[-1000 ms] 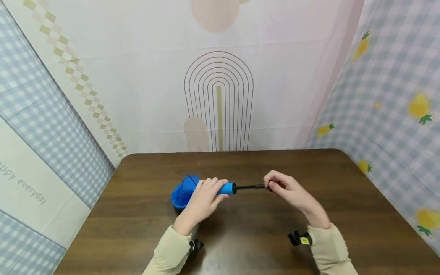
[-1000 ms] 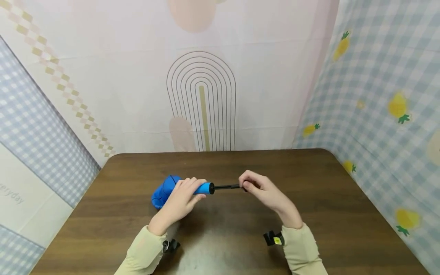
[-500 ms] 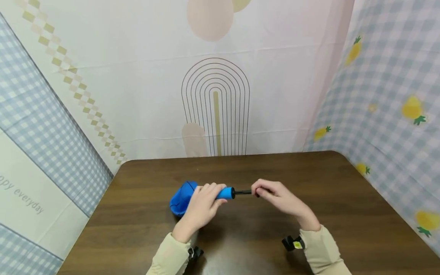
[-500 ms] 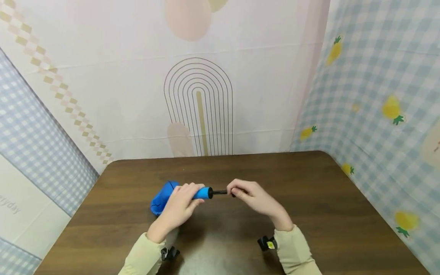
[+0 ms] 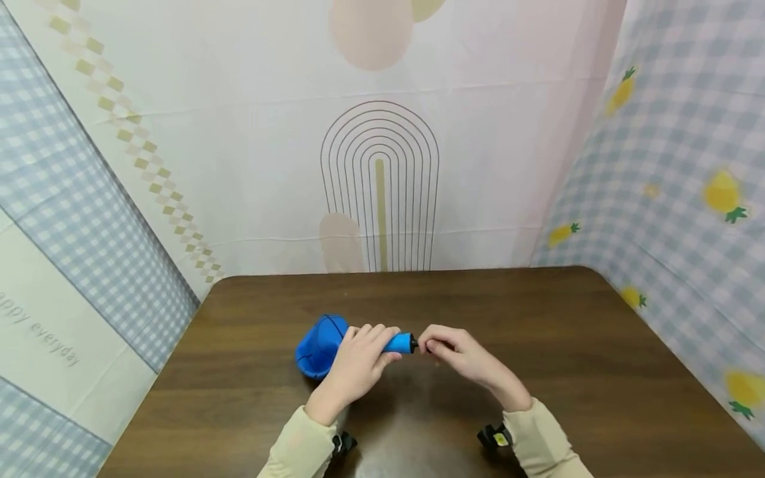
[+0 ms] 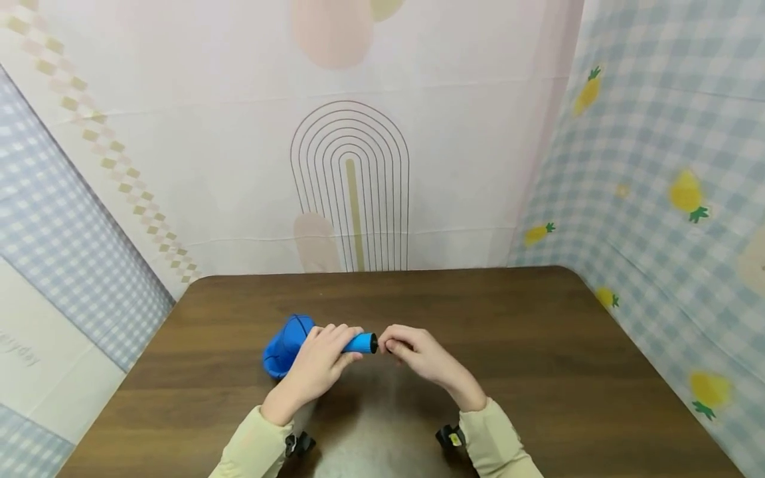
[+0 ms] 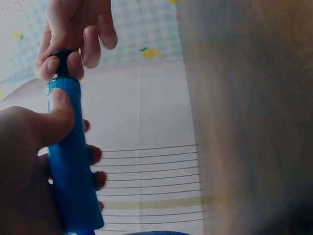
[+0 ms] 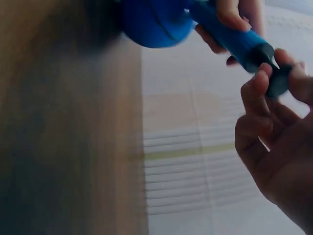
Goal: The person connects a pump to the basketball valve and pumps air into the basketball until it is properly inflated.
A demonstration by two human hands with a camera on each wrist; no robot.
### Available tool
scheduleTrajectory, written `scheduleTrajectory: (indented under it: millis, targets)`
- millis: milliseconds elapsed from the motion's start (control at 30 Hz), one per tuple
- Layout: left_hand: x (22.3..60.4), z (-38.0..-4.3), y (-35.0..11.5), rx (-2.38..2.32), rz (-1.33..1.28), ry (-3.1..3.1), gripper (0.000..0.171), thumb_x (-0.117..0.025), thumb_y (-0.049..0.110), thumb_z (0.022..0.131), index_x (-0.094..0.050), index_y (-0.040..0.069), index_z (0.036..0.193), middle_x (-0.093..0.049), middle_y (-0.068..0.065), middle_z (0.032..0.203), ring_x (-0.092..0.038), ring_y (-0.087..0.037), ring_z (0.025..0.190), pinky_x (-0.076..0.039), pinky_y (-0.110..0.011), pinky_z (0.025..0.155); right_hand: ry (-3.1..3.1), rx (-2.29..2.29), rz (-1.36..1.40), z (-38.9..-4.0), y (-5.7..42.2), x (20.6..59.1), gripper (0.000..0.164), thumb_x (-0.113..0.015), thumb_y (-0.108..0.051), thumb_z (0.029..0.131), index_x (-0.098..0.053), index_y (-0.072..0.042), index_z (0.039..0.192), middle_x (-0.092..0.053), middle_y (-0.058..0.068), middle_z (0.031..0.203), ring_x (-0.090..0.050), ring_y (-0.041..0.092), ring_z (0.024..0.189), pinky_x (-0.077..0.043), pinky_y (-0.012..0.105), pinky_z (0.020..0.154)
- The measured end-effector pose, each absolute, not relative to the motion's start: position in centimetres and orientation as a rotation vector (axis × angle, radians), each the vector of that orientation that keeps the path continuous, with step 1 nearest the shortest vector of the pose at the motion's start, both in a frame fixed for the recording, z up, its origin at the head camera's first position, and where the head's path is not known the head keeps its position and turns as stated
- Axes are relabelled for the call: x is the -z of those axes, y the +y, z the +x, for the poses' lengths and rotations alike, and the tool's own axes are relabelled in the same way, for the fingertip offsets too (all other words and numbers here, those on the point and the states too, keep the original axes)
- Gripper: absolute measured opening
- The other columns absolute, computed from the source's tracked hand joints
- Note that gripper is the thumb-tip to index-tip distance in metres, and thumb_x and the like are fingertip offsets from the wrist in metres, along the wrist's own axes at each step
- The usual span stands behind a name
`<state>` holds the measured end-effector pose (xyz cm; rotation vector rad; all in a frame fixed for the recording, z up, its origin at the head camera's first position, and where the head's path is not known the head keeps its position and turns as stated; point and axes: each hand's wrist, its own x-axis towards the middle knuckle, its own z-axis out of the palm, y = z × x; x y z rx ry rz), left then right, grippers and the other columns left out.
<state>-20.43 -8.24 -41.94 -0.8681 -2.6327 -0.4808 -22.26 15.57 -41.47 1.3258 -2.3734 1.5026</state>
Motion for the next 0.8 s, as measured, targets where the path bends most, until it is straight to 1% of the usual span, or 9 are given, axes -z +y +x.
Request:
scheduleTrajectory:
  millis: [133, 200, 267, 333, 467, 567, 667, 733, 800]
  targets:
    - [41.9, -20.3, -7.8, 0.561, -0.898, -2.672, 0.040, -0.055, 0.041, 0.096, -0.056, 0.019, 0.130, -0.066, 0.004, 0.114, -0.057, -0.014, 0.100, -0.043, -0.037, 0.090, -2.393, -1.439, 1.315, -22.1, 17.6, 40.5, 0.017, -0.051, -0.002, 0.098, -0.065, -0.013, 0.096, -0.062, 0.003, 0.085, -0.055, 0.016, 0.070, -0.048, 0.024, 0.063]
    - [41.8, -20.4, -8.1, 0.586, -0.882, -2.666, 0.039, -0.056, 0.039, 0.096, -0.056, 0.020, 0.129, -0.066, 0.005, 0.115, -0.057, -0.014, 0.100, -0.043, -0.037, 0.089, -2.391, -1.456, 1.302, -22.0, 19.1, 39.8, 0.021, -0.051, 0.000, 0.098, -0.065, -0.015, 0.097, -0.062, 0.000, 0.085, -0.054, 0.011, 0.070, -0.048, 0.025, 0.061]
    - [41.6, -20.6, -8.7, 0.597, -0.860, -2.645, 0.037, -0.058, 0.037, 0.095, -0.057, 0.019, 0.128, -0.066, 0.004, 0.115, -0.057, -0.014, 0.100, -0.043, -0.037, 0.088, -2.368, -1.512, 1.282, -21.8, 20.5, 39.2, 0.023, -0.049, 0.003, 0.098, -0.064, -0.014, 0.096, -0.060, -0.002, 0.083, -0.051, 0.012, 0.068, -0.046, 0.027, 0.058]
    - [41.5, -20.8, -9.0, 0.590, -0.829, -2.619, 0.036, -0.060, 0.035, 0.094, -0.058, 0.019, 0.126, -0.067, 0.004, 0.114, -0.058, -0.014, 0.100, -0.043, -0.037, 0.088, -2.318, -1.589, 1.251, -21.7, 21.4, 38.8, 0.024, -0.047, 0.007, 0.097, -0.063, -0.010, 0.094, -0.056, -0.002, 0.081, -0.048, 0.012, 0.065, -0.044, 0.028, 0.055]
    - [41.7, -20.8, -8.4, 0.596, -0.841, -2.606, 0.035, -0.060, 0.035, 0.094, -0.057, 0.018, 0.126, -0.067, 0.004, 0.113, -0.057, -0.014, 0.098, -0.043, -0.037, 0.088, -2.279, -1.657, 1.236, -21.8, 20.1, 39.1, 0.021, -0.046, 0.005, 0.098, -0.062, -0.006, 0.093, -0.055, -0.001, 0.080, -0.049, 0.009, 0.067, -0.044, 0.029, 0.056]
    - [42.1, -20.6, -7.6, 0.636, -0.872, -2.618, 0.034, -0.059, 0.034, 0.095, -0.056, 0.018, 0.125, -0.066, 0.004, 0.110, -0.056, -0.013, 0.094, -0.043, -0.035, 0.087, -2.300, -1.652, 1.274, -22.0, 17.9, 39.8, 0.018, -0.046, 0.001, 0.099, -0.062, -0.006, 0.094, -0.055, 0.004, 0.079, -0.050, 0.017, 0.067, -0.045, 0.030, 0.057]
    - [42.4, -20.4, -7.1, 0.648, -0.889, -2.627, 0.033, -0.058, 0.034, 0.096, -0.056, 0.018, 0.125, -0.066, 0.004, 0.109, -0.055, -0.013, 0.093, -0.043, -0.034, 0.086, -2.332, -1.614, 1.294, -22.1, 16.5, 40.4, 0.016, -0.049, -0.001, 0.099, -0.063, -0.005, 0.094, -0.055, 0.010, 0.077, -0.048, 0.023, 0.063, -0.044, 0.027, 0.055]
    - [42.5, -20.3, -7.1, 0.636, -0.897, -2.637, 0.034, -0.058, 0.035, 0.096, -0.056, 0.018, 0.125, -0.065, 0.005, 0.109, -0.056, -0.013, 0.094, -0.043, -0.034, 0.087, -2.364, -1.564, 1.298, -22.0, 16.4, 40.6, 0.014, -0.051, -0.002, 0.098, -0.064, -0.005, 0.093, -0.057, 0.013, 0.077, -0.048, 0.021, 0.062, -0.044, 0.024, 0.056]
    - [42.6, -20.3, -7.4, 0.613, -0.898, -2.636, 0.036, -0.057, 0.037, 0.096, -0.056, 0.018, 0.126, -0.065, 0.005, 0.110, -0.056, -0.012, 0.096, -0.043, -0.035, 0.088, -2.401, -1.504, 1.289, -21.9, 16.8, 40.4, 0.014, -0.052, -0.003, 0.098, -0.065, -0.006, 0.093, -0.061, 0.012, 0.080, -0.051, 0.015, 0.065, -0.046, 0.023, 0.060]
